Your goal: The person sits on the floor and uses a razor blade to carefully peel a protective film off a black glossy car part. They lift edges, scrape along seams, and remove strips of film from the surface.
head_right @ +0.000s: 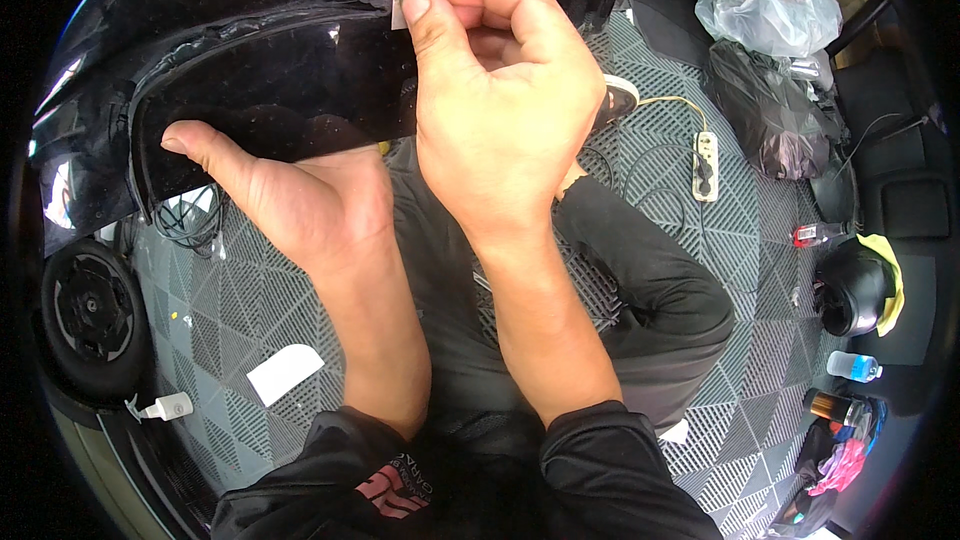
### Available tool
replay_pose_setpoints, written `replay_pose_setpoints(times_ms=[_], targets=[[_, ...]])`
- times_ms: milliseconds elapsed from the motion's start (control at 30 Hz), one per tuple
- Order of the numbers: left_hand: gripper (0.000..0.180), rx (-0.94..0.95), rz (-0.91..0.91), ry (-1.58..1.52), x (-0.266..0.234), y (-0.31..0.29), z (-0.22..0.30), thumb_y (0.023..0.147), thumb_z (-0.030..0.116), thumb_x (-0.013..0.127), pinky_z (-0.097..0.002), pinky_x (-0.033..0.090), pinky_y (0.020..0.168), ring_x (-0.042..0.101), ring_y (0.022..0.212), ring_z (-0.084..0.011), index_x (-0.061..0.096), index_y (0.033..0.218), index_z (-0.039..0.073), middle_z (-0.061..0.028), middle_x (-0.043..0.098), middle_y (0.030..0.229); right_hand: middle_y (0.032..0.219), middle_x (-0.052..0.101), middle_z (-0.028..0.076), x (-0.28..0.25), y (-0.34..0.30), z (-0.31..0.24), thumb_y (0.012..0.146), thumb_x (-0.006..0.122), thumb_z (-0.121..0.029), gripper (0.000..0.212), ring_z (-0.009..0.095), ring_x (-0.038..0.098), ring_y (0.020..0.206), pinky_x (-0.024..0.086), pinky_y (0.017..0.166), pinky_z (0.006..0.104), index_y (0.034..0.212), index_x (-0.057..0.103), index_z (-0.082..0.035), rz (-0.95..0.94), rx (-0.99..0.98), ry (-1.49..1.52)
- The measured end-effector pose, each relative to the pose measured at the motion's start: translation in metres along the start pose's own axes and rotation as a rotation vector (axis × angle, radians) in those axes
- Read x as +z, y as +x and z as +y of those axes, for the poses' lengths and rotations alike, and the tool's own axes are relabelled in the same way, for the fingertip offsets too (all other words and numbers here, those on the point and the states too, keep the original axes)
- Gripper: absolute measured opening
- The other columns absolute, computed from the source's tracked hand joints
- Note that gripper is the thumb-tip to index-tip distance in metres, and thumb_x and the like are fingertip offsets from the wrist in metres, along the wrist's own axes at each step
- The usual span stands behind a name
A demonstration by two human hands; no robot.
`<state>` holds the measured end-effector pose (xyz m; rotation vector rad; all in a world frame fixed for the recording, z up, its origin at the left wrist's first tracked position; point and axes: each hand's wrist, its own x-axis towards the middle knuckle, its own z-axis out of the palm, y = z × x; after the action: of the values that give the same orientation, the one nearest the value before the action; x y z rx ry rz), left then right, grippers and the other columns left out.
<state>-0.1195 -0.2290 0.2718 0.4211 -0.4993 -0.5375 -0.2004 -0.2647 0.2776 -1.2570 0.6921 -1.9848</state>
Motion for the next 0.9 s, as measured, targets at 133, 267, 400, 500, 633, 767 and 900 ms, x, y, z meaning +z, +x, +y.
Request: replay_pose_setpoints(times_ms=[133,267,400,500,633,767,900], targets=[[0.076,-0.002,0.037,0.0,0.0,-0.001,0.001,0.095,0.07,0.054,-0.0547,0.033,0.121,0.044,0.141,-0.0308,0.048,0.147,0.015,-0.0082,0.051,0.149,0.085,0.072,0.005,-0.001,-0.001,-0.001,0.088,0.08,-0.002,0.016,0.008,0.067,0.073,0.054,0.067,0.0209,0.099,0.071,0.003,0.004,0.035,-0.008],[0.076,-0.015,0.005,-0.02,0.0,0.0,0.001,0.095,0.07,0.054,-0.0546,0.033,0.121,0.044,0.141,-0.0309,0.048,0.147,0.015,-0.008,0.05,0.15,0.086,0.071,0.005,-0.003,0.002,0.003,0.089,0.079,-0.002,0.016,0.008,0.067,0.074,0.054,0.067,0.0207,0.101,0.07,0.003,-0.045,-0.03,0.029],[0.077,-0.023,0.01,-0.02,0.0,0.001,0.001,0.095,0.07,0.054,-0.0543,0.033,0.121,0.043,0.142,-0.031,0.048,0.148,0.014,-0.0085,0.05,0.15,0.085,0.069,0.004,-0.009,0.005,0.003,0.089,0.078,-0.001,0.014,0.007,0.066,0.073,0.053,0.065,0.0203,0.101,0.07,0.002,-0.098,-0.028,0.004],[0.077,-0.024,-0.011,-0.031,0.0,0.0,0.002,0.095,0.07,0.054,-0.0537,0.033,0.122,0.043,0.142,-0.0308,0.047,0.148,0.014,-0.009,0.05,0.151,0.085,0.068,0.002,-0.011,0.007,0.004,0.089,0.077,-0.001,0.013,0.006,0.064,0.072,0.052,0.063,0.0198,0.1,0.07,0.002,-0.125,-0.044,-0.011],[0.077,-0.041,0.028,-0.026,0.001,0.001,0.002,0.096,0.07,0.052,-0.0531,0.032,0.122,0.043,0.142,-0.0308,0.047,0.148,0.014,-0.0097,0.05,0.15,0.091,0.072,0.007,-0.013,0.007,0.002,0.09,0.079,-0.003,0.018,0.008,0.069,0.075,0.057,0.062,0.0207,0.104,0.069,0.004,-0.139,-0.052,-0.071],[0.077,-0.046,0.015,-0.021,0.003,-0.002,0.003,0.096,0.07,0.051,-0.0527,0.031,0.122,0.044,0.141,-0.0313,0.048,0.148,0.014,-0.0089,0.051,0.15,0.091,0.072,0.006,-0.012,0.008,0.003,0.09,0.079,-0.003,0.017,0.007,0.067,0.074,0.056,0.061,0.02,0.103,0.069,0.003,-0.145,-0.045,-0.058],[0.075,-0.063,0.009,-0.058,0.005,-0.001,0.005,0.096,0.069,0.052,-0.0521,0.032,0.122,0.045,0.14,-0.0318,0.05,0.146,0.013,-0.0082,0.053,0.148,0.086,0.07,0.003,-0.01,0.007,0.005,0.089,0.077,-0.002,0.014,0.005,0.064,0.07,0.052,0.059,0.0198,0.1,0.07,0.001,-0.122,-0.041,-0.045]])
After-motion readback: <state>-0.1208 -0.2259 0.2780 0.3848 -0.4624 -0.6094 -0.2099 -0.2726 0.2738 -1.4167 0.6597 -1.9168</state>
